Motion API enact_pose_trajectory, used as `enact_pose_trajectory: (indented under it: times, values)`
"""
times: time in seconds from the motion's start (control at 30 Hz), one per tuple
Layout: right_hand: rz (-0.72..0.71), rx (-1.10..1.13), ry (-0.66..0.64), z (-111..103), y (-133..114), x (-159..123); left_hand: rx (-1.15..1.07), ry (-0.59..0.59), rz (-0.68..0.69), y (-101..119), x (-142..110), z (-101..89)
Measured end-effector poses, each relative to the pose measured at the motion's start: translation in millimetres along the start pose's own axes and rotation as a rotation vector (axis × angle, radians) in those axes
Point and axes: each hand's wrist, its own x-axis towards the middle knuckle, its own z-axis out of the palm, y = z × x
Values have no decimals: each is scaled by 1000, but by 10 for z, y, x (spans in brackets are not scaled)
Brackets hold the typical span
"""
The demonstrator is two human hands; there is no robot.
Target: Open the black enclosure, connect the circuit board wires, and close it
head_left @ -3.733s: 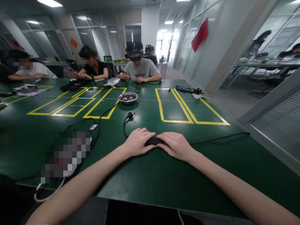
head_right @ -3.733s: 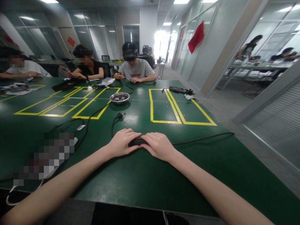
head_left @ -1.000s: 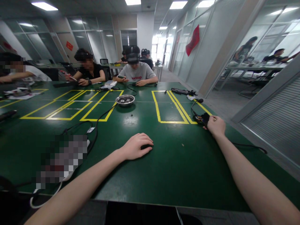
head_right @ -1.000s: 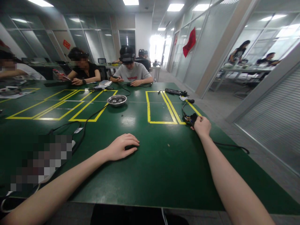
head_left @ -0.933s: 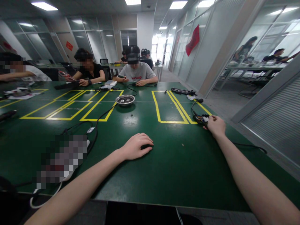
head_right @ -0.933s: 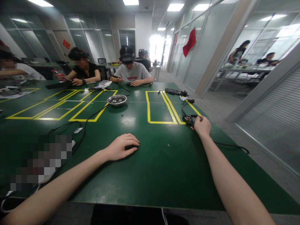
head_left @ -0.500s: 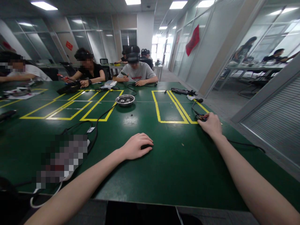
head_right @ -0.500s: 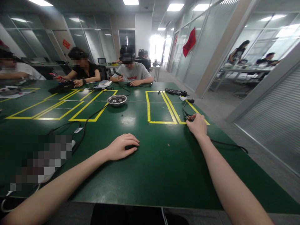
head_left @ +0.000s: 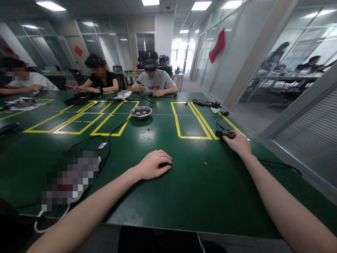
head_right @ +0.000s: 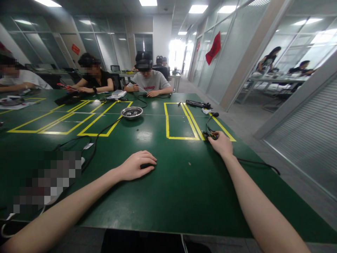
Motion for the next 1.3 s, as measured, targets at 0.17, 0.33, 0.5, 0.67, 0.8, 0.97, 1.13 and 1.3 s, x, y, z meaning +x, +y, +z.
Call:
enact_pose_trajectory:
  times: [0.17,0.33,0.5,0.67,0.8,0.97,1.13,1.3]
  values:
    - [-13,-21,-169,33,-480,-279,-5,2,-7,16,9,-3]
    - [-387,221,-364,111,-1005,-862,18,66,-24,53,26,-31]
    - [-949,522,-753,55,-1359,-1417,10,116,2,81,19,-73]
    - [-1149,517,-656,9,-1378,-1523,56,-34,-25,98,3,-55]
    - [-1102,428,-373,40,-1306,-1410,135,-77,-64,83,6,-71]
    - [-917,178,-410,70,-1278,-1316,171,-71,-128,55,11,-130]
    - [-973,320,-561,49,-1269,-1300,135,-55,-138,10,8,-100]
    - [-1030,436,-584,28,-1269,-1284,-26,-4,-123,-52,-13,-58]
